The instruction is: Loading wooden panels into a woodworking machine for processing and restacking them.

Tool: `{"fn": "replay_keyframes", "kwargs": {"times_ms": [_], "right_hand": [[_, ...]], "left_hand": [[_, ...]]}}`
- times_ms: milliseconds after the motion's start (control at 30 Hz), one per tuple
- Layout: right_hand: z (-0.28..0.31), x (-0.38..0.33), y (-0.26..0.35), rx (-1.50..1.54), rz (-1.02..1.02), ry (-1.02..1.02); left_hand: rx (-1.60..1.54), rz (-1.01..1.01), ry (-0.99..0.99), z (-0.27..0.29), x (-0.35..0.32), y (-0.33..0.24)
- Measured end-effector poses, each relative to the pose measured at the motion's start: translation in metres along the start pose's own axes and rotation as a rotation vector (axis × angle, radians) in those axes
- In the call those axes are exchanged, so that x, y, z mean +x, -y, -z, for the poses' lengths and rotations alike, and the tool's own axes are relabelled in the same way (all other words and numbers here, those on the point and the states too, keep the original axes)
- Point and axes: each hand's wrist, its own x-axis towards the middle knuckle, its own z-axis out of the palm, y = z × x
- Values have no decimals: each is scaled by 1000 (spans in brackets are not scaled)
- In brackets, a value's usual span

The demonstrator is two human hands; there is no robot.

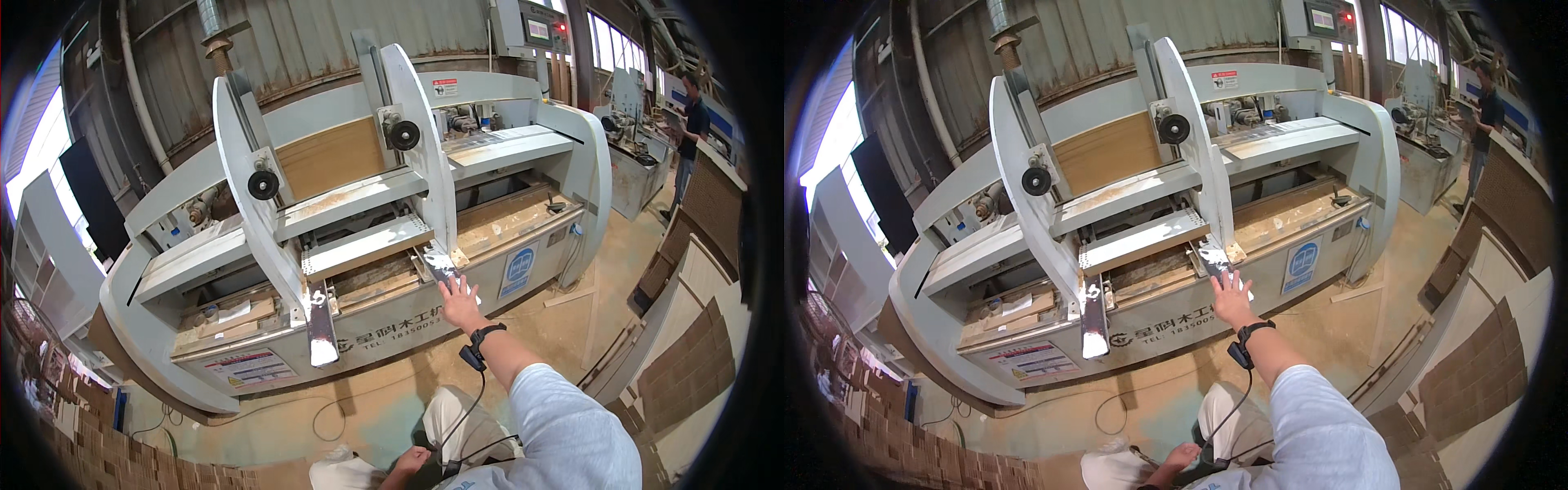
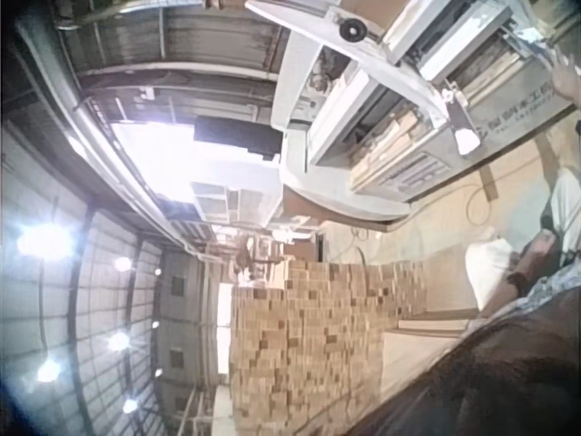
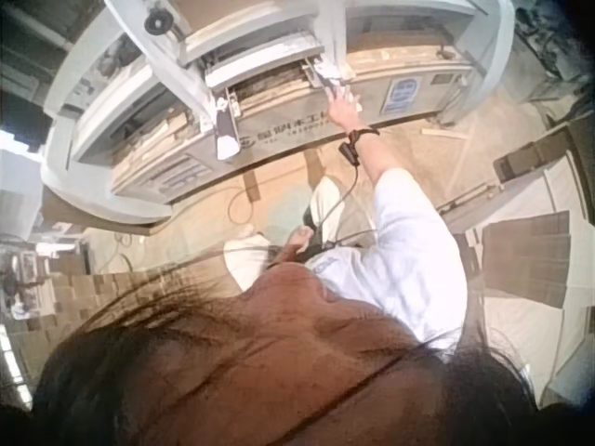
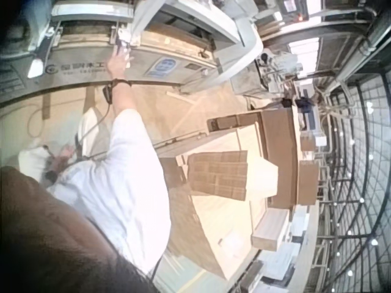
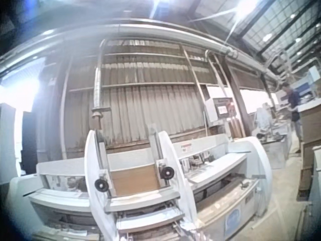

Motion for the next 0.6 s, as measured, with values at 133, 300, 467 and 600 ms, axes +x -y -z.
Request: {"fn": "replay_keyframes", "kwargs": {"times_ms": [133, 300, 467, 600], "right_hand": [[1, 2, 6, -44, -22, 37], [14, -5, 11, -7, -35, 90], [13, -5, 10, 19, -41, 98], [-3, 0, 0, 19, -45, 32]], "left_hand": [[58, 70, -114, 3, -8, 12], [170, 83, -83, 15, -13, 19], [112, 81, -348, 2, -20, 25], [183, 195, -106, 12, -15, 23]]}}
